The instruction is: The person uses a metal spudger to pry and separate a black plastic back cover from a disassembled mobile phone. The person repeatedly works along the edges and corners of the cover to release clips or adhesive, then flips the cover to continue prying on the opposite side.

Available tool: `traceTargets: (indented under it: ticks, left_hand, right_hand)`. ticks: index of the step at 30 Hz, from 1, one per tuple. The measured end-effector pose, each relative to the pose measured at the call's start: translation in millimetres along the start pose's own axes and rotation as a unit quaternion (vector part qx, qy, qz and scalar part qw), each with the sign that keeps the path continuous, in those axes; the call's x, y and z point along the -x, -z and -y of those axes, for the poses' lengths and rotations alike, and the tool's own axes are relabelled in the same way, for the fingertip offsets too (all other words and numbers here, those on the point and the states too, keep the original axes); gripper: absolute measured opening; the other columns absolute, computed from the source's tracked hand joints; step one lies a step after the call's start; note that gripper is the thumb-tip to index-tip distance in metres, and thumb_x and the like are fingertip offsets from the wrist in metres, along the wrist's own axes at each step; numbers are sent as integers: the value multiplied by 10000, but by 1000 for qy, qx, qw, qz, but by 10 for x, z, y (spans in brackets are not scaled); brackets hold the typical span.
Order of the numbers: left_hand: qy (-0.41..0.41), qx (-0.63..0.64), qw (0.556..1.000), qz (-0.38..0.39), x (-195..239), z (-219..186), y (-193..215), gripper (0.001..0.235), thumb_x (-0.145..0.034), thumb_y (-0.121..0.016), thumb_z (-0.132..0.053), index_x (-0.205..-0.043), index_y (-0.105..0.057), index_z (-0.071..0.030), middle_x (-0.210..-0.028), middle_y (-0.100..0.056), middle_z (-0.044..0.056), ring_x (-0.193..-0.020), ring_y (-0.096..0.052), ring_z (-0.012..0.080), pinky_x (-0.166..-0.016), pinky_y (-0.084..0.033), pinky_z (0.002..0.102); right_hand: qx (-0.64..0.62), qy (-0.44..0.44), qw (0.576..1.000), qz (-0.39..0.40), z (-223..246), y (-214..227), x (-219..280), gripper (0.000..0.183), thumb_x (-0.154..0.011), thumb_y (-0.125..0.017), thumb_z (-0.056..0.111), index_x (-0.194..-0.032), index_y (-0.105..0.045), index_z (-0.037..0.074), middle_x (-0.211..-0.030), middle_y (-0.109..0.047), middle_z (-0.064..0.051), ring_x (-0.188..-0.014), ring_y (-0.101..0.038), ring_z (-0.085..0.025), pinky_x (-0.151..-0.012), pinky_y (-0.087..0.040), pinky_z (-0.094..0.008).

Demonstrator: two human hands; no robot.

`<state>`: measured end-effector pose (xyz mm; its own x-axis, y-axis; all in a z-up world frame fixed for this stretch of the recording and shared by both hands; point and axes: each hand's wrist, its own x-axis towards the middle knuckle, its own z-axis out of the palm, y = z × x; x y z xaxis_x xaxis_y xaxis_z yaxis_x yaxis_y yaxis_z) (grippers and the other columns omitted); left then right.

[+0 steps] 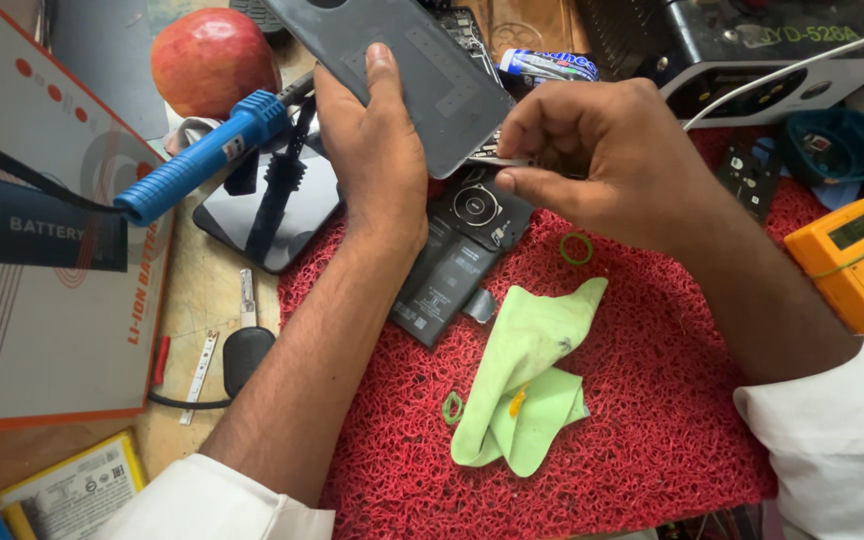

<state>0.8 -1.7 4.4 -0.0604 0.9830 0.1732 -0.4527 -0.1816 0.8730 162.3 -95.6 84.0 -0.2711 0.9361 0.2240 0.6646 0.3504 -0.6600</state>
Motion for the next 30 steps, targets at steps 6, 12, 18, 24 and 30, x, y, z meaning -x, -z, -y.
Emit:
traceTargets:
  ticks: [6, 12, 18, 24, 30]
  left_hand:
    - [4, -25, 1000, 1, 4, -11, 0, 334, -1079, -492, -229, -1325, -502, -2, -1217, -655, 134, -1100, -672, 182, -947, -571, 347]
    - [-13, -35, 999, 0, 10, -10, -11, 325, -1081, -498, -229, -1315, -514, -4, -1207, -666, 135, -1085, -675, 182, -940, -569, 345]
    - [-13, -60, 998, -3, 13, -13, -7, 313, -1082, -500, -237, -1292, -526, -7, -1185, -672, 129, -1071, -679, 175, -927, -575, 340]
    - [-22, -65, 998, -2, 13, -7, -10, 309, -1086, -500, -239, -1292, -531, -10, -1191, -673, 129, -1077, -678, 174, -935, -575, 344]
    - [-31, -68, 997, -3, 20, -14, -22, 310, -1084, -508, -242, -1297, -529, -18, -1188, -677, 124, -1071, -675, 169, -938, -569, 347]
  right_hand:
    - [39, 2, 999, -10, -10, -20, -12, 123, -954, -772, 85, -1046, -736, 12, -825, -729, -31, -724, -674, -52, -621, -543, -214]
    - [65, 27, 997, -15, -13, -64, -32, 130, -963, -782, 101, -1047, -727, 18, -823, -736, -30, -732, -684, -62, -656, -555, -223]
    - [86, 9, 996, -12, 12, -50, -25, 127, -932, -796, 128, -963, -725, 27, -778, -731, -42, -676, -673, -76, -597, -542, -242]
    - [134, 66, 989, -11, 41, -54, -39, 118, -996, -751, 113, -1069, -747, 20, -832, -733, -87, -691, -698, -118, -627, -543, -281]
    - [126, 19, 992, 16, 62, -24, -34, 183, -916, -791, 158, -998, -709, 16, -761, -728, -83, -636, -692, -143, -581, -543, -300]
